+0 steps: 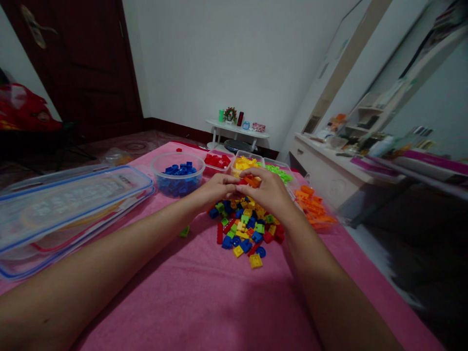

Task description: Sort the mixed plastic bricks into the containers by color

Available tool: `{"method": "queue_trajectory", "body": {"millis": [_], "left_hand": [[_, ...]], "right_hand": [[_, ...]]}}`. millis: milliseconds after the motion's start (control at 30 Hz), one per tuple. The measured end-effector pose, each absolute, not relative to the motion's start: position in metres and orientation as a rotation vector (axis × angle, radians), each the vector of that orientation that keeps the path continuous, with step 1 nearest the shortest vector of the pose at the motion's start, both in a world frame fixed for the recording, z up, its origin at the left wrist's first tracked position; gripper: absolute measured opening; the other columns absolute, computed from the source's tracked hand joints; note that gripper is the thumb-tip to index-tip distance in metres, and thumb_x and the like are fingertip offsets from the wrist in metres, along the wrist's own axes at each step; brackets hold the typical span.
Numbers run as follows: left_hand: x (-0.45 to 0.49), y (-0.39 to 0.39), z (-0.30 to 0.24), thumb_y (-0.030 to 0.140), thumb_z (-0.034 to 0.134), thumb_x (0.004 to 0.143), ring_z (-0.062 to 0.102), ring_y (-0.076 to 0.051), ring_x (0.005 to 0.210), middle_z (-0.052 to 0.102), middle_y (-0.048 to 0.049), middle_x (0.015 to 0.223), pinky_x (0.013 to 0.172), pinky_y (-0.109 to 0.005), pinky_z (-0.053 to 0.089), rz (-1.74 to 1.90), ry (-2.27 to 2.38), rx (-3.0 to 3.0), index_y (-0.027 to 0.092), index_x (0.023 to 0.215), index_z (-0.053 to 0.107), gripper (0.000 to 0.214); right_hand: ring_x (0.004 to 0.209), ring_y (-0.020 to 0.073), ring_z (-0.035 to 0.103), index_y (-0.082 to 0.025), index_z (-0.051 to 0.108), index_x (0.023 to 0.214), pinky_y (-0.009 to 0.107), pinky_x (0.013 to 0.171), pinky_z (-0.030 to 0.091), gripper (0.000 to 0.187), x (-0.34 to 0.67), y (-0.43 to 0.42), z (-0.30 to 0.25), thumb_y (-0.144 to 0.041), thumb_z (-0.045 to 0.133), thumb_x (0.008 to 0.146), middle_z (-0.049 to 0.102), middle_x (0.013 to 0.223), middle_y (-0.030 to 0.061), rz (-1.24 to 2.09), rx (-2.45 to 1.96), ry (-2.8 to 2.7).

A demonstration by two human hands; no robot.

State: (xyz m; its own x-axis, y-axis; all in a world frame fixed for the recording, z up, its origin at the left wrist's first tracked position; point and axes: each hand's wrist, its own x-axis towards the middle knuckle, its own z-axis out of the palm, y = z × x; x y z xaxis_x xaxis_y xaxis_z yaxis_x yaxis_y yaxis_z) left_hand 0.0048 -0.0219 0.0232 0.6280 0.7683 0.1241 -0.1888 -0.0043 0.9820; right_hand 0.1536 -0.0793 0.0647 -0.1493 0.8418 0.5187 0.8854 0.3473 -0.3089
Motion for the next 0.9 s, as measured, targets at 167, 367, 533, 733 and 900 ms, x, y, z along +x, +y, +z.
{"method": "queue_trajectory", "body": {"millis": [167, 367, 533, 733, 900], "left_hand": [[0.0066, -0.023, 0.0259, 0.017, 0.065, 0.065, 0.061, -0.011, 0.063, 0.066, -0.0053, 0.068, 0.071, -0.028, 0.052, 0.813, 0.534, 1.191, 0.008, 0.079, 0.067, 0.016], [0.0035, -0.0223, 0.0238, 0.026, 0.07, 0.067, 0.059, -0.008, 0.064, 0.064, -0.0039, 0.071, 0.068, -0.022, 0.048, 0.792, 0.516, 1.273, 0.008, 0.076, 0.066, 0.021], [0.0029, -0.019, 0.0203, 0.027, 0.069, 0.069, 0.056, -0.007, 0.058, 0.063, -0.0029, 0.068, 0.06, -0.021, 0.045, 0.8, 0.573, 1.369, 0.009, 0.076, 0.066, 0.019], [0.0034, -0.0228, 0.0271, 0.023, 0.071, 0.067, 0.056, -0.007, 0.058, 0.062, -0.0024, 0.067, 0.06, -0.02, 0.045, 0.802, 0.595, 1.321, 0.008, 0.074, 0.065, 0.018], [0.0026, -0.0214, 0.0257, 0.03, 0.073, 0.066, 0.055, -0.007, 0.057, 0.062, -0.0025, 0.067, 0.056, -0.019, 0.042, 0.826, 0.564, 1.323, 0.008, 0.08, 0.066, 0.027]], "right_hand": [[0.094, 0.0211, 0.059, -0.025, 0.067, 0.097, 0.034, 0.083, 0.043, 0.03, 0.1543, -0.079, 0.0653, -0.036, 0.069, 0.069, 0.066, 0.103, 0.0037, -0.109, -1.571, -1.979], [0.093, 0.0209, 0.059, -0.027, 0.066, 0.096, 0.033, 0.082, 0.043, 0.026, 0.1517, -0.0805, 0.0649, -0.03, 0.066, 0.07, 0.065, 0.102, 0.0023, -0.2, -1.605, -1.997], [0.092, 0.0216, 0.058, -0.028, 0.066, 0.095, 0.033, 0.079, 0.043, 0.025, 0.15, -0.081, 0.0637, -0.032, 0.066, 0.07, 0.064, 0.1, 0.0023, -0.257, -1.622, -2.03], [0.093, 0.0213, 0.058, -0.027, 0.065, 0.096, 0.034, 0.082, 0.043, 0.027, 0.1507, -0.0802, 0.0626, -0.029, 0.068, 0.068, 0.064, 0.101, 0.0025, -0.247, -1.594, -2.02], [0.094, 0.0215, 0.059, -0.027, 0.066, 0.098, 0.035, 0.083, 0.044, 0.031, 0.1505, -0.0811, 0.0644, -0.032, 0.069, 0.068, 0.064, 0.102, 0.003, -0.25, -1.6, -1.999]]}}
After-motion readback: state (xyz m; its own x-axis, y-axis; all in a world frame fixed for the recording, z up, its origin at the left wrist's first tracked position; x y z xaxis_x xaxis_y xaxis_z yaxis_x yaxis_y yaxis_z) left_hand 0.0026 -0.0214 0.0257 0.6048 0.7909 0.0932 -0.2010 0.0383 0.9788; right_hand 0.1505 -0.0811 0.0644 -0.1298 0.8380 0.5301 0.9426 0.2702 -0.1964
